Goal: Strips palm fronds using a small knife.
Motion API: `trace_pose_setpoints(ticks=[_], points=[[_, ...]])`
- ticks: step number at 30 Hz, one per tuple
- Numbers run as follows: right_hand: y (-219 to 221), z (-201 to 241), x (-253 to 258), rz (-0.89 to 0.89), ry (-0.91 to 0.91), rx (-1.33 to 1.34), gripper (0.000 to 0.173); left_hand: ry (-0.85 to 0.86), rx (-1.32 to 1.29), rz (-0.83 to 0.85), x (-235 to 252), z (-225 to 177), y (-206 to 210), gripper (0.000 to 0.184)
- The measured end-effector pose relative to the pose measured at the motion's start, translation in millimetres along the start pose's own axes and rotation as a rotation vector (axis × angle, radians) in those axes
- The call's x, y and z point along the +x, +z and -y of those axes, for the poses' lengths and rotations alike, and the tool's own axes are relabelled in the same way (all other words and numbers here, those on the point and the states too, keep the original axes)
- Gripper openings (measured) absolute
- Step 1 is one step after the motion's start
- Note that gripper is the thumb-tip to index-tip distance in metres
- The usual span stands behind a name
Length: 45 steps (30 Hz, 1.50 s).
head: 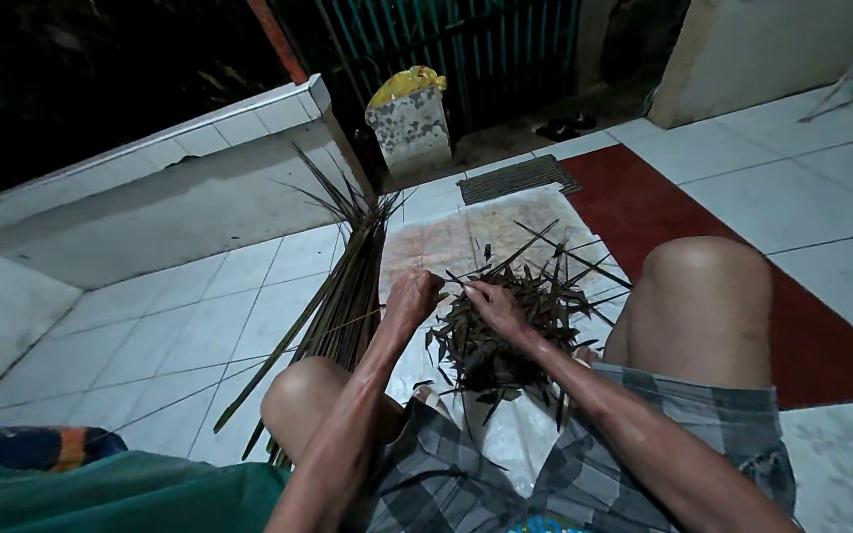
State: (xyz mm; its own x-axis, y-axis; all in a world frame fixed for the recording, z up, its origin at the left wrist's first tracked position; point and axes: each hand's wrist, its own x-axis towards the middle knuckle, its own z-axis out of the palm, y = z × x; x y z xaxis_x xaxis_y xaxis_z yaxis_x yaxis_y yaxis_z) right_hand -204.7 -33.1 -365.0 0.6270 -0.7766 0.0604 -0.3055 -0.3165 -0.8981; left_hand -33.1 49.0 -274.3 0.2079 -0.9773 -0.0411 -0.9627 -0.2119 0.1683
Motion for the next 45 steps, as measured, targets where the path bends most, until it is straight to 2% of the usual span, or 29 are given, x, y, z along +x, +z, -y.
trace_pose_setpoints(ticks=[9,12,16,18,21,24,27,37,45], points=[[-4.9,-22.8,5.5,0.01,0.058,-0.023,0.041,-0.01,0.048,0.055,-2.7,-1.2,-2.0,0.019],[-12.2,-39.4,5.3,0.004,0.151,-0.061,0.04,-0.009,0.043,0.076,-2.8,2.2,0.9,0.02],[-21.0,-64.3,0.8,-0.09,0.293,-0.096,0.042,-0.017,0.009,0.1,-4.3,6.0,-4.2,0.019],[-20.7,-61.9,-1.4,-0.162,0.273,-0.081,0.042,-0.029,-0.013,0.09,-3.4,8.4,-5.4,0.019],[-11.2,-38.1,-5.1,-0.227,0.131,-0.037,0.041,-0.035,-0.073,0.069,-0.4,12.5,-1.5,0.018],[4.1,-22.5,-7.8,-0.093,-0.018,0.002,0.043,0.002,-0.128,0.045,1.0,13.9,-1.8,0.019],[15.8,-14.9,-9.9,-0.035,-0.083,0.035,0.042,0.037,-0.176,0.029,0.9,15.2,-2.2,0.021],[8.4,-22.4,-5.2,-0.058,0.011,-0.001,0.042,0.037,-0.202,0.034,0.2,16.0,2.5,0.02],[-5.4,-51.3,1.9,-0.08,0.158,-0.019,0.041,-0.008,-0.217,0.094,-0.6,13.5,0.1,0.021]])
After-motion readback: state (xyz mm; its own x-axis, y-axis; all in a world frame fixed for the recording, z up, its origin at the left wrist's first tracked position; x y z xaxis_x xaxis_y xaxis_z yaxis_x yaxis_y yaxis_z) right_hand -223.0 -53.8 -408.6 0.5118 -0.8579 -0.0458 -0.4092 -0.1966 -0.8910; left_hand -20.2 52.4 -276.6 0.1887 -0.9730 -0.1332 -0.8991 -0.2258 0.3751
